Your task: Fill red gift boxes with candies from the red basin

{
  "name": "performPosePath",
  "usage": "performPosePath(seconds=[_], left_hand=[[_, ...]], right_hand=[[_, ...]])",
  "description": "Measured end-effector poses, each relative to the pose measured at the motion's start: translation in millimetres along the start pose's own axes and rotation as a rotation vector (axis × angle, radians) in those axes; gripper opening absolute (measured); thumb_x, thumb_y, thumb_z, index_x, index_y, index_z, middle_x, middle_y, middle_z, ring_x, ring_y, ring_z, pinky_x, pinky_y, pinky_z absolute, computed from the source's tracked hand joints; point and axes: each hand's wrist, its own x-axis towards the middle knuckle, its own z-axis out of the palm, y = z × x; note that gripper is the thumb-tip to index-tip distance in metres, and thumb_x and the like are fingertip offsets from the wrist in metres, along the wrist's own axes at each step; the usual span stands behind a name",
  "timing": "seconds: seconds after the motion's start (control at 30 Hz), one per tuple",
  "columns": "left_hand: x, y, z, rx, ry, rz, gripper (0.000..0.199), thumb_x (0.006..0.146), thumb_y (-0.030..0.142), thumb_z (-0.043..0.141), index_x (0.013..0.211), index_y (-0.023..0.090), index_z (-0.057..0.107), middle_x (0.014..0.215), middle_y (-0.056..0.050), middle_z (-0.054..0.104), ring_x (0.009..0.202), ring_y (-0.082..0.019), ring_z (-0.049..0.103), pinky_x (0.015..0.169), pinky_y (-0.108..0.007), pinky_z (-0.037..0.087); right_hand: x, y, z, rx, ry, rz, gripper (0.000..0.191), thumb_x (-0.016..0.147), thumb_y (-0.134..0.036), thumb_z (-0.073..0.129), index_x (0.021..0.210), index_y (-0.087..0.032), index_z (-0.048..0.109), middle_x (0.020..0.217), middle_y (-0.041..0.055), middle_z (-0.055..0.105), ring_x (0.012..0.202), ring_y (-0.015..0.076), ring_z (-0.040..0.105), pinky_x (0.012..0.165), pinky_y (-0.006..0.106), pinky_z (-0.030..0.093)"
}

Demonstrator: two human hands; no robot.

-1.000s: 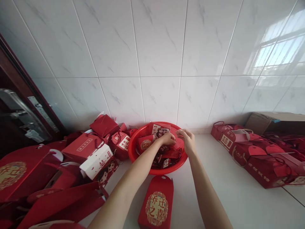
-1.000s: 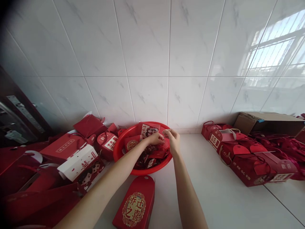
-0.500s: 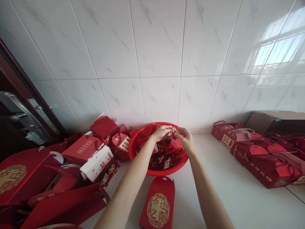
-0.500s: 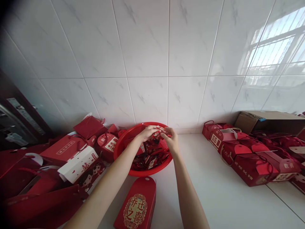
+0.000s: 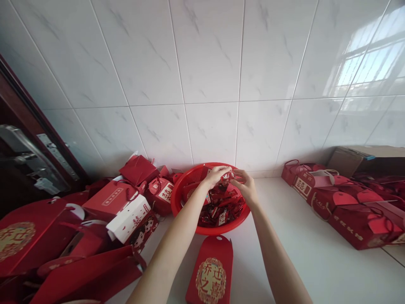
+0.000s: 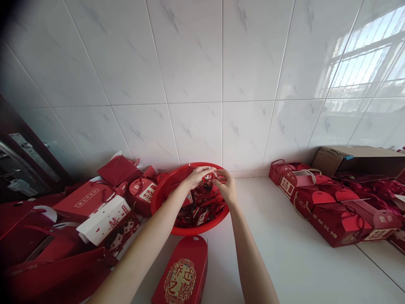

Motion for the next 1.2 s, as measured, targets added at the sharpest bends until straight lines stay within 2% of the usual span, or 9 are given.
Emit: performPosePath(seconds=[0.2,0.3,0.47,0.63,0.8,0.93,1.0,1.1,1.2], left_hand=[[6.4,-10.0,1.0,0.175,0.180,0.133,0.026,0.084,0.040,0.065,0.077,0.016,0.067,0.075,0.000,0.067,0.074,-0.014,0.059,0.069,-0.024,0.044],[8.1,-13.8,5.6,0.348,0.290,0.200,0.030,0.085,0.042,0.061,0.070,0.016,0.061,0.067,0.002,0.060,0.070,-0.014,0.055,0.065,-0.024,0.041],[7.0,-12.5,11.2,0.428,0.271,0.224,0.030,0.087,0.041,0.056,0.071,0.017,0.062,0.067,0.001,0.062,0.069,-0.015,0.057,0.062,-0.024,0.041],[6.0,-9.5,11.3,0.366,0.326,0.218,0.028,0.090,0.039,0.057,0.072,0.017,0.061,0.066,0.001,0.062,0.062,-0.015,0.061,0.058,-0.024,0.046],[5.0,-6.5,14.0,0.232,0.298,0.067,0.026,0.095,0.037,0.055,0.083,0.017,0.064,0.065,0.001,0.063,0.049,-0.013,0.060,0.051,-0.024,0.048],[1.2,-1.9,17.4,0.188,0.178,-0.059,0.029,0.096,0.039,0.056,0.091,0.015,0.070,0.068,-0.001,0.068,0.051,-0.013,0.062,0.055,-0.026,0.051],[-0.3,-0.9,17.4,0.169,0.127,-0.038,0.026,0.093,0.038,0.061,0.087,0.014,0.071,0.069,-0.001,0.069,0.054,-0.012,0.062,0.057,-0.025,0.051],[-0.4,-2.0,14.7,0.176,0.094,0.048,0.019,0.085,0.032,0.072,0.079,0.014,0.069,0.064,0.001,0.066,0.053,-0.010,0.058,0.055,-0.022,0.048],[1.7,-5.1,10.8,0.213,0.094,0.126,0.023,0.078,0.034,0.077,0.074,0.015,0.065,0.058,0.004,0.059,0.048,-0.008,0.052,0.050,-0.021,0.042]], right_hand=[[-5.0,-4.7,3.3,-0.032,-0.146,-0.019,0.047,0.066,-0.032,0.080,0.111,-0.025,0.071,0.117,0.0054,0.073,0.079,0.0188,0.069,0.071,0.034,0.057],[-6.4,-3.7,4.9,-0.061,-0.178,-0.005,0.051,0.066,-0.036,0.083,0.114,-0.026,0.070,0.116,0.0056,0.073,0.076,0.0191,0.070,0.068,0.033,0.057],[-3.6,3.9,4.6,-0.039,-0.101,0.050,0.040,0.065,-0.043,0.082,0.097,-0.021,0.070,0.076,0.0020,0.074,0.068,0.0227,0.072,0.065,0.036,0.058],[-1.8,2.7,3.6,0.078,0.002,0.094,0.043,0.058,-0.051,0.086,0.077,-0.020,0.062,0.075,0.0037,0.072,0.064,0.0232,0.071,0.059,0.036,0.060],[-1.6,2.5,0.6,0.115,0.170,0.033,0.042,0.059,-0.044,0.087,0.071,-0.021,0.054,0.077,0.0024,0.069,0.068,0.0201,0.070,0.068,0.037,0.060],[-1.3,1.8,-0.2,0.067,0.098,-0.001,0.030,0.061,-0.038,0.083,0.071,-0.020,0.062,0.097,0.0084,0.073,0.088,0.0239,0.071,0.082,0.039,0.056],[-1.1,1.4,-0.1,0.042,0.024,-0.007,0.022,0.067,-0.038,0.077,0.073,-0.020,0.066,0.103,0.0098,0.074,0.092,0.0246,0.070,0.083,0.039,0.055],[0.4,3.9,-1.3,-0.009,-0.018,-0.048,0.015,0.071,-0.033,0.070,0.077,-0.020,0.067,0.096,0.0084,0.075,0.087,0.0232,0.068,0.078,0.037,0.055],[2.6,9.8,-2.6,-0.017,0.010,-0.043,0.031,0.067,-0.028,0.069,0.097,-0.021,0.067,0.106,0.0085,0.074,0.079,0.0196,0.067,0.068,0.033,0.056]])
